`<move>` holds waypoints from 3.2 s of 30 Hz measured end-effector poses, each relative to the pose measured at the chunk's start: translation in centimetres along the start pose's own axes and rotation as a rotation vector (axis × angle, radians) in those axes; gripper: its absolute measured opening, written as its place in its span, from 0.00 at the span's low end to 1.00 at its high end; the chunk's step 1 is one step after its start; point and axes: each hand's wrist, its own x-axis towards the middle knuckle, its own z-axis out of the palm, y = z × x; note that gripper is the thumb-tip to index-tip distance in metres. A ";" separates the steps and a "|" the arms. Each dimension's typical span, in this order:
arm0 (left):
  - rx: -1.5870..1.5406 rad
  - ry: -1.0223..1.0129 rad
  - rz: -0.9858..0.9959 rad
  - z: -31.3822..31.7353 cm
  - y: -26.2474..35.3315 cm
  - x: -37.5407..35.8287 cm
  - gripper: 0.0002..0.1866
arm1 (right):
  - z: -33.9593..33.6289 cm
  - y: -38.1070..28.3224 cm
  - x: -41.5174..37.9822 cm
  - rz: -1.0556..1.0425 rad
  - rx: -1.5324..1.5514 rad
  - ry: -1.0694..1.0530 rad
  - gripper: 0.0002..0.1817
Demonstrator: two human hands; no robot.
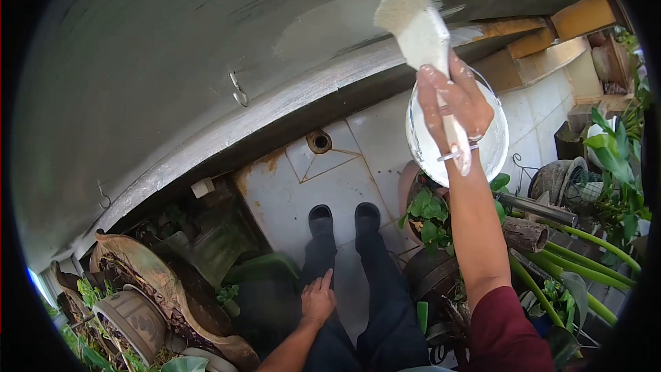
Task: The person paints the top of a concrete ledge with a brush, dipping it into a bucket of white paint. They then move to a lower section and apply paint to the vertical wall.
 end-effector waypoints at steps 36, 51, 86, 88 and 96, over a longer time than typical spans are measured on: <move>0.068 -0.097 0.011 -0.7 0.8 1.1 0.28 | 8.0 -10.8 -5.3 0.550 0.541 0.161 0.07; 0.102 -0.173 0.023 -0.6 0.6 1.5 0.30 | 4.6 -2.1 -3.1 1.099 0.699 0.612 0.13; 0.228 -0.244 0.098 -0.8 -0.5 2.2 0.31 | 3.5 4.6 -5.1 0.975 0.769 0.997 0.10; 0.277 -0.249 0.119 -0.7 -0.3 2.3 0.31 | 6.5 -1.1 -5.6 0.961 0.634 0.823 0.05; -0.132 -0.198 -0.045 1.8 -3.8 0.1 0.23 | 11.2 -14.3 -7.4 0.566 0.778 0.433 0.15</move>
